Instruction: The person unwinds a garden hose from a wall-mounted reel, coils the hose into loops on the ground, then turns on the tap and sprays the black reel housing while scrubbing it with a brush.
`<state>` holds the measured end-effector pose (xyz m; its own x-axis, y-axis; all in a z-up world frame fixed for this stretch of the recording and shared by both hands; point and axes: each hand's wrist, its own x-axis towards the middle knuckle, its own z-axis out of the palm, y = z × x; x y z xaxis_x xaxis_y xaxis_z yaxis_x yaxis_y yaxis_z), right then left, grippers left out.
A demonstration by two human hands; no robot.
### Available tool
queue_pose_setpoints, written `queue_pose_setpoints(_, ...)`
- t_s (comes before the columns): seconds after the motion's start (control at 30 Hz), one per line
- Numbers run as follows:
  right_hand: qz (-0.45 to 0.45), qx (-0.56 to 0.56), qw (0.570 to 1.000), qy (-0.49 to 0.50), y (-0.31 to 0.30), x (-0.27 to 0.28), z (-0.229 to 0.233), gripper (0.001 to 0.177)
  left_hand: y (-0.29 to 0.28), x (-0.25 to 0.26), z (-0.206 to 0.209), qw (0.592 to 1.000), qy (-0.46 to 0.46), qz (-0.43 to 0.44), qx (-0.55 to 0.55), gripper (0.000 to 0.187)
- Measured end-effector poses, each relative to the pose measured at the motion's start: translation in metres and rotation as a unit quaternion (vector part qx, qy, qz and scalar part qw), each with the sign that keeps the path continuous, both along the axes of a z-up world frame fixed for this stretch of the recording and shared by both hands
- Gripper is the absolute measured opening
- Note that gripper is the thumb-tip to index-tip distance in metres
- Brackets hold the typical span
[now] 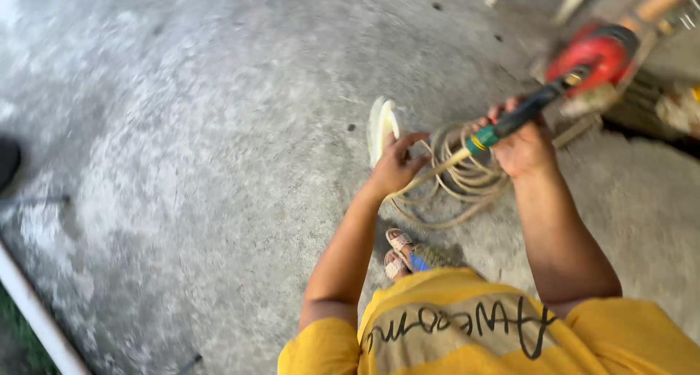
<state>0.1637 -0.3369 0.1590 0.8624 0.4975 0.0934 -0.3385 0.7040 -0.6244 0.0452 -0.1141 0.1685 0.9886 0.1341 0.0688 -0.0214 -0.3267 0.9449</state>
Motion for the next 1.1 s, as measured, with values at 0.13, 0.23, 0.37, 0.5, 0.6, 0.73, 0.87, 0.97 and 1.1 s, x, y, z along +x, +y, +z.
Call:
queue_pose_setpoints(0.13,-0.074,-0.029,0.997,-0.015,-0.038,-0.029,-0.005,0.013,-0.069,0.024,-0.009,0.984,0.059,-0.166,0.002,0.058)
queue_pose_setpoints(0.23,-0.093,-0.042,0.995,0.006,-0.072,-0.043,0.005,0.010,-0.112,0.038,-0.017,0.971,0.012,-0.223,0.084,0.056)
queue_pose_setpoints(0.37,-0.127,-0.029,0.991,0.020,-0.130,-0.046,0.034,0.010,-0.167,0.050,-0.009,0.972,0.027,-0.227,0.047,0.052)
queue_pose_setpoints(0.5,-0.132,0.037,0.990,0.006,-0.206,-0.017,0.087,0.021,-0.238,0.081,0.049,0.972,0.040,-0.220,0.069,0.054)
queue_pose_setpoints(0.6,-0.183,0.032,0.982,-0.028,-0.272,0.001,0.129,0.027,-0.294,0.108,0.105,0.975,-0.088,-0.196,0.058,0.056)
queue_pose_setpoints(0.73,-0.306,0.009,0.949,-0.071,-0.335,0.023,0.147,0.039,-0.380,0.135,0.133,0.973,-0.154,-0.167,0.047,0.058)
queue_pose_setpoints(0.87,-0.276,-0.015,0.961,-0.032,-0.387,0.049,0.105,0.044,-0.457,0.168,0.081,0.976,-0.037,-0.211,0.047,0.055)
queue_pose_setpoints(0.97,-0.284,-0.066,0.956,0.029,-0.422,0.063,0.054,0.043,-0.496,0.190,0.024,0.960,-0.093,-0.261,-0.039,0.069)
queue_pose_setpoints(1.1,-0.289,-0.108,0.950,0.056,-0.457,0.083,-0.006,0.049,-0.543,0.240,-0.019,0.969,0.015,-0.244,0.037,0.079)
